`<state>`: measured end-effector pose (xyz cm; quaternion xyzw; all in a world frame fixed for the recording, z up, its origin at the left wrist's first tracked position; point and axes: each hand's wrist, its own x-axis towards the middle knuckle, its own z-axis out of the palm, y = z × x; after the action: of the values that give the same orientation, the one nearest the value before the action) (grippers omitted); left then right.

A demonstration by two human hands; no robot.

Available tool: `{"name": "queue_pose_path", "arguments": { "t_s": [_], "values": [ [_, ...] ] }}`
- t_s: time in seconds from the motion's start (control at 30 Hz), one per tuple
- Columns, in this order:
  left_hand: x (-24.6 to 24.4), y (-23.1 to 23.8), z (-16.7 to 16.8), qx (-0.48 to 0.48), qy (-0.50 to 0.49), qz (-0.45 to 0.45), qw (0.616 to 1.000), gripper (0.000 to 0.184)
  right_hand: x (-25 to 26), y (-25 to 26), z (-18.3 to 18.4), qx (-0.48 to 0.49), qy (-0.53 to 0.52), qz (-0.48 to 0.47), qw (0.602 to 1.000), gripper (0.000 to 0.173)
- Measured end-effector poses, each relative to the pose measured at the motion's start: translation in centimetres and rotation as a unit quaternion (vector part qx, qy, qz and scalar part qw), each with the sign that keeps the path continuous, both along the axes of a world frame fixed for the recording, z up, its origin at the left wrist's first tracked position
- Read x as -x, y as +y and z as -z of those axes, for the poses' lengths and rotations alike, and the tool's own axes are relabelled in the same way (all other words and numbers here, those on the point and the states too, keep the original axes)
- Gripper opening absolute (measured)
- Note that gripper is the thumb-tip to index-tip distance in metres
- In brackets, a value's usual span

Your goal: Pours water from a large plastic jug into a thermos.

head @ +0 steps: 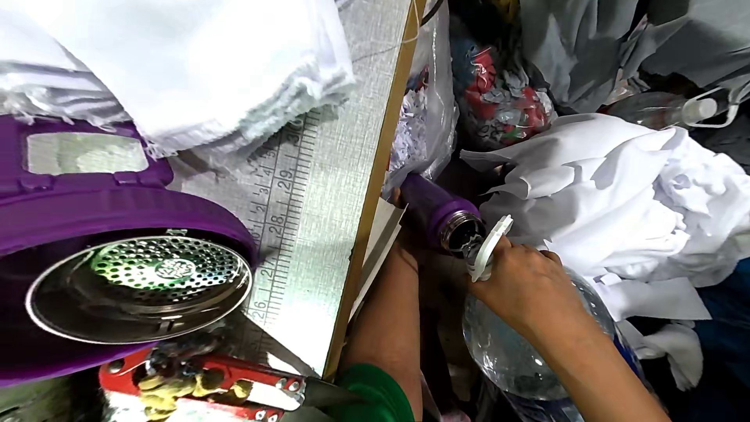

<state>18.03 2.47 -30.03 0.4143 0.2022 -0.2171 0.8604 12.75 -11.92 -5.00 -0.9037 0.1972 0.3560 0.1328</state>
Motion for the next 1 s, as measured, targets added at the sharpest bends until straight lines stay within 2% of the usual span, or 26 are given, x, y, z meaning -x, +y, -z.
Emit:
{"name": "queue_pose_path", "arguments": {
  "t_s": [0.13, 0.3, 0.47, 0.63, 0.73, 0.8, 0.87, 0.93, 1.0],
  "values": [
    [0.2, 0.7, 0.7, -0.06, -0.004, 0.032, 0.998, 0.044, -0.2, 0.1, 0.0, -0.002, 0.015, 0.003, 1.0, 0.055],
    [0.0, 0.2, 0.2, 0.019, 0.005, 0.003, 1.0, 0.04, -0.1, 0.2, 0.2, 0.0, 0.017, -0.002, 1.0, 0.055],
    [0.0, 0.5, 1.6, -0.019, -0.035, 0.005, 0.999, 0.042, -0.2, 0.3, 0.4, 0.005, 0.011, -0.003, 1.0, 0.056],
    [-0.6, -0.5, -1.1, -0.006, -0.01, -0.03, 0.999, 0.035, -0.4, 0.4, 0.5, 0.003, 0.025, -0.001, 1.0, 0.056],
    [-0.1, -0.1, -2.3, 0.012, -0.059, 0.023, 0.998, 0.037, -0.2, 0.5, 0.5, 0.006, 0.013, -0.003, 1.0, 0.055],
    [-0.4, -1.0, -5.5, 0.039, -0.018, 0.026, 0.999, 0.033, 0.1, 0.5, 0.8, 0.011, -0.015, -0.007, 1.0, 0.054],
    [-1.1, -1.6, -6.7, 0.089, 0.023, 0.015, 0.996, 0.042, 0.1, 0.5, 0.9, 0.012, -0.017, -0.008, 1.0, 0.054],
    [-1.9, -2.3, -7.7, 0.063, 0.065, -0.027, 0.996, 0.045, -0.4, 0.6, 0.6, 0.007, 0.023, -0.002, 1.0, 0.057],
    [-1.8, -2.5, -7.6, 0.022, 0.065, -0.03, 0.997, 0.044, -0.5, 0.6, 0.6, 0.006, 0.025, 0.0, 1.0, 0.059]
  ]
}}
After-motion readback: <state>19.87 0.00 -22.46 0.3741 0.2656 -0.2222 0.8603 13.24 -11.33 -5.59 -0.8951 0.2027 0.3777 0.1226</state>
